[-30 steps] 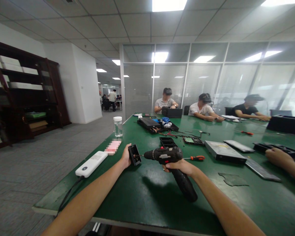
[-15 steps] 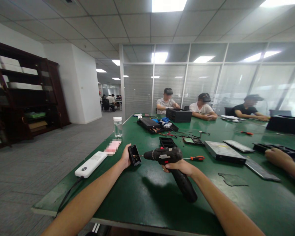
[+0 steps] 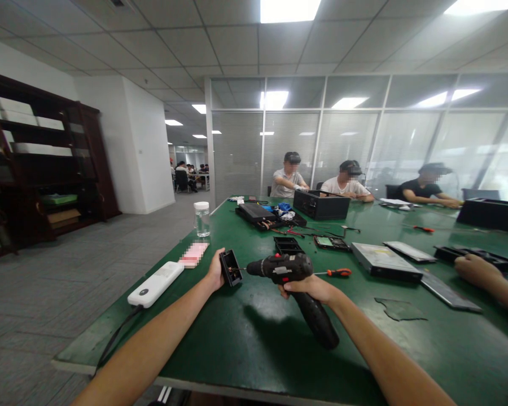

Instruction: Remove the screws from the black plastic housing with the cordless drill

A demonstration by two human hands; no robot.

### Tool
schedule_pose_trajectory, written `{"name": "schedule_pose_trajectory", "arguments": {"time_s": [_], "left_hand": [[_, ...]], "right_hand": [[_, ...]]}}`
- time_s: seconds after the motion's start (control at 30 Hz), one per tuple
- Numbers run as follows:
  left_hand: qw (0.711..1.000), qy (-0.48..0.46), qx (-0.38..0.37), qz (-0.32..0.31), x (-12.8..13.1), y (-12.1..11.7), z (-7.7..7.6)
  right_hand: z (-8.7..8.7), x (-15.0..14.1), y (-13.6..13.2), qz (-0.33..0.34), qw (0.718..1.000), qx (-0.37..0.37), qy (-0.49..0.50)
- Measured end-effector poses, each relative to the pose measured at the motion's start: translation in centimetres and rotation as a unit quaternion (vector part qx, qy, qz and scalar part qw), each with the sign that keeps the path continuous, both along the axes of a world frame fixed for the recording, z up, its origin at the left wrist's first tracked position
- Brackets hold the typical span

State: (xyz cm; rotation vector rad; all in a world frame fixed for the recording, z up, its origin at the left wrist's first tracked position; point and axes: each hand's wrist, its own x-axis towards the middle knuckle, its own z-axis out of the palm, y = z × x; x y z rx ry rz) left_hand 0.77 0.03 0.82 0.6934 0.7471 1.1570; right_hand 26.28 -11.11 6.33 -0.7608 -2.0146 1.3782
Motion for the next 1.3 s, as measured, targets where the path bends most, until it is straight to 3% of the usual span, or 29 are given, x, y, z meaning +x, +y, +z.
{"name": "schedule_pose_trajectory", "arguments": {"time_s": [0.23,0.43,0.67,0.97,1.3], "left_hand": [[1.000,0.010,-0.002,0.006,0.1,0.0,0.0],[1.000,0.005,-0.005,0.009,0.1,-0.1,0.1],[1.000,0.010,-0.003,0.005,0.1,0.0,0.0],[1.000,0.004,-0.002,0.004,0.0,0.0,0.0],[1.000,0.001,0.004,-0.008,0.0,0.3,-0.3]], "right_hand": [[-0.8,0.2,0.2,-0.039,0.996,-0.075,0.041],[-0.4,-0.1,-0.1,-0.003,0.992,-0.104,0.065],[0.2,-0.5,-0.6,0.005,0.995,-0.078,0.055],[-0.6,0.0,-0.1,-0.019,0.997,-0.074,0.032],[-0.2,-0.1,-0.4,-0.015,0.996,-0.074,0.036]]}}
